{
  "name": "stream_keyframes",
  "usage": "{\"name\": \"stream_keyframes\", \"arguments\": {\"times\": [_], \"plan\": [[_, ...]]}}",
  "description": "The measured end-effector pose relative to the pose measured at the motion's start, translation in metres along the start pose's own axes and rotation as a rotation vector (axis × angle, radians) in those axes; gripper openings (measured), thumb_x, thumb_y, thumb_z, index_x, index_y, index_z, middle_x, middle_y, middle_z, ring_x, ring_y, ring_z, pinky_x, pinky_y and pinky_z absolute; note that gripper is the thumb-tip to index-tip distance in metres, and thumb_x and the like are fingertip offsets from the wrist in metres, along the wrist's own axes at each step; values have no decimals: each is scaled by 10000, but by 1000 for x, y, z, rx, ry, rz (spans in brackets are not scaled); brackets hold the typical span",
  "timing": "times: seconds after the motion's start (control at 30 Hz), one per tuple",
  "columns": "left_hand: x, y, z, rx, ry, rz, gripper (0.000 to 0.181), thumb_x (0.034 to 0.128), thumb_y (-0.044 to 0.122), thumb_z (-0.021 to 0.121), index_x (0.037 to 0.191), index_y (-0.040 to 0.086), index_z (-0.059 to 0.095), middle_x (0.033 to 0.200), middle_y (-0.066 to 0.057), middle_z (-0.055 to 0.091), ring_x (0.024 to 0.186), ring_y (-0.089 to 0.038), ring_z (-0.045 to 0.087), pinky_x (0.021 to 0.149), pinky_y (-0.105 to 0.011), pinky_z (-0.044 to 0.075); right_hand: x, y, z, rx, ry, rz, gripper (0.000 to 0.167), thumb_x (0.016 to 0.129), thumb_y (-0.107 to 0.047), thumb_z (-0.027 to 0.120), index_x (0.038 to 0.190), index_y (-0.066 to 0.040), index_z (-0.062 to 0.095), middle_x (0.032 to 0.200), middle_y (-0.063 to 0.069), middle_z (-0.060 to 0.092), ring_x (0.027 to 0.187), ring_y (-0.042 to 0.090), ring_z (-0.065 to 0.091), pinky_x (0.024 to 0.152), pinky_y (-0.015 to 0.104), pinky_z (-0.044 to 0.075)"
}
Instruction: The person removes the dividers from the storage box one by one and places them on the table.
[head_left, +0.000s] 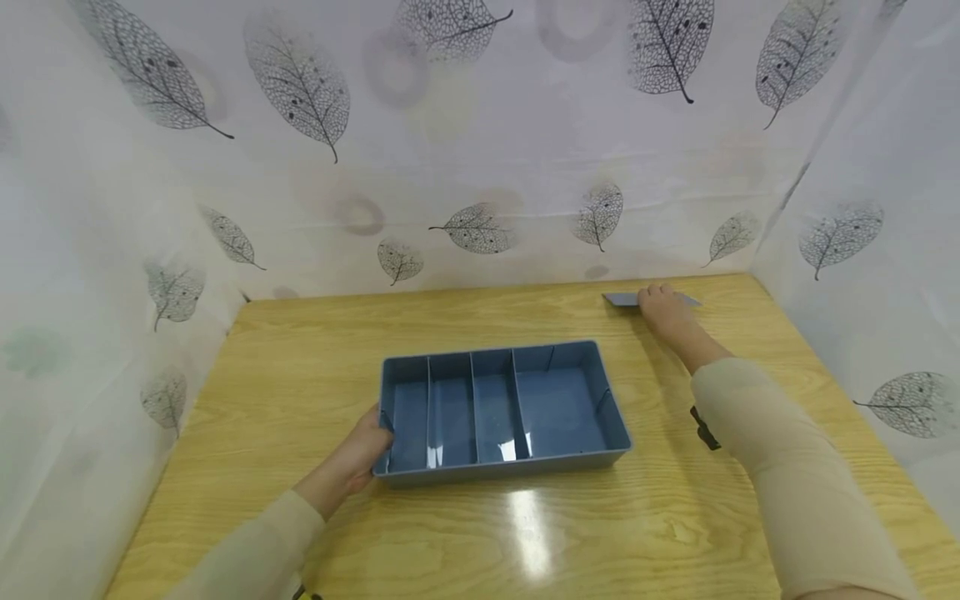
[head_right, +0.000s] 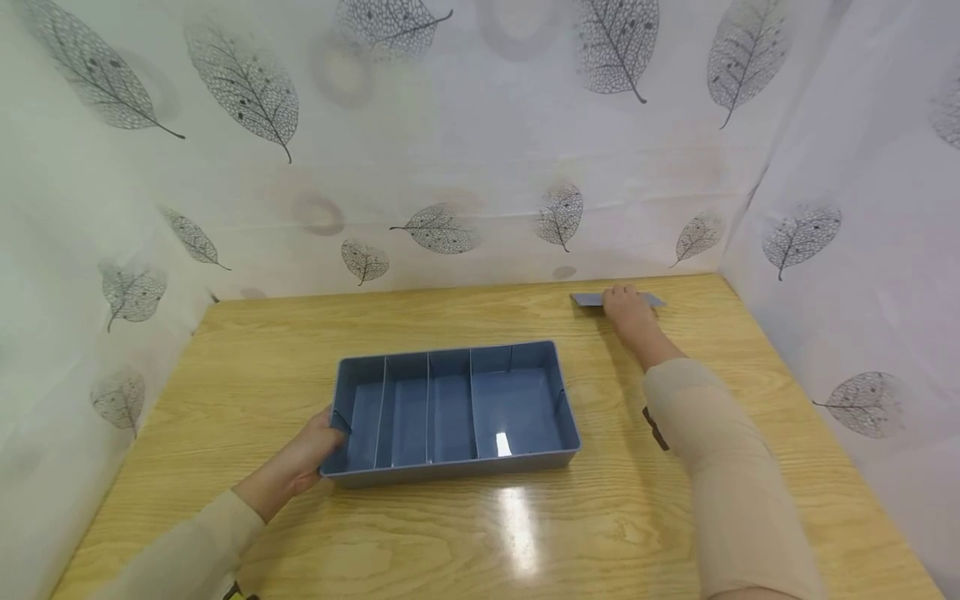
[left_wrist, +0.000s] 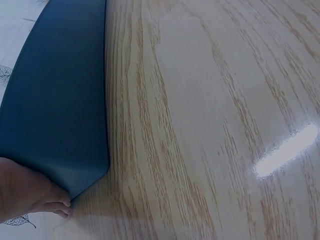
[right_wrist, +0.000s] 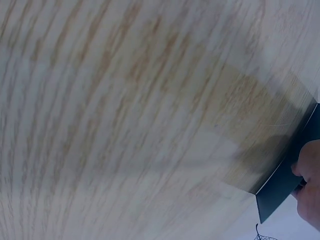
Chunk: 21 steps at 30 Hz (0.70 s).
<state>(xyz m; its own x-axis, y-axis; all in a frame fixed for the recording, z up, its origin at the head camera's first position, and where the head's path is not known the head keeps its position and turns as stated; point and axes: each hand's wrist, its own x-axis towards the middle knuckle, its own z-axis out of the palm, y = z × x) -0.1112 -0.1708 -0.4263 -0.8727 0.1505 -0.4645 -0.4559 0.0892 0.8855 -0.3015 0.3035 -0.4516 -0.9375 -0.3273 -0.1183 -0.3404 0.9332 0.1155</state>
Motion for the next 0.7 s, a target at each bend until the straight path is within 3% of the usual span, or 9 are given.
{"name": "stream_keyframes", "arguments": {"times": [0.23, 0.53, 0.7], "plan": [[1, 0, 0, 17, -4, 0, 776, 705, -209, 262, 1449, -128, 55, 1405, -353, 311, 1100, -340, 476, 756, -253, 497, 5, 1, 2, 27, -38, -18, 313, 811, 170, 502, 1117, 191, 442, 1108, 384, 482, 1052, 518, 470, 935, 558, 425], [1, -1, 0, 26, -8, 10, 774, 707, -202, 259, 1448, -129, 45, 1423, -349, 284, 1167, -387, 426, 774, -259, 483, 7, -2, 0, 113, -171, 1, 548, 811, 177, 519, 1305, 241, 290, 1335, 437, 317, 1234, 571, 312, 1065, 583, 270], [1, 0, 1, 24, -7, 10, 785, 701, -201, 264, 1449, -130, 36, 1438, -349, 264, 1227, -427, 380, 805, -275, 483, 7, 0, -5, 191, -198, 20, 447, 890, 115, 397, 1302, 244, 285, 1353, 447, 278, 1262, 570, 271, 1080, 588, 233]]}}
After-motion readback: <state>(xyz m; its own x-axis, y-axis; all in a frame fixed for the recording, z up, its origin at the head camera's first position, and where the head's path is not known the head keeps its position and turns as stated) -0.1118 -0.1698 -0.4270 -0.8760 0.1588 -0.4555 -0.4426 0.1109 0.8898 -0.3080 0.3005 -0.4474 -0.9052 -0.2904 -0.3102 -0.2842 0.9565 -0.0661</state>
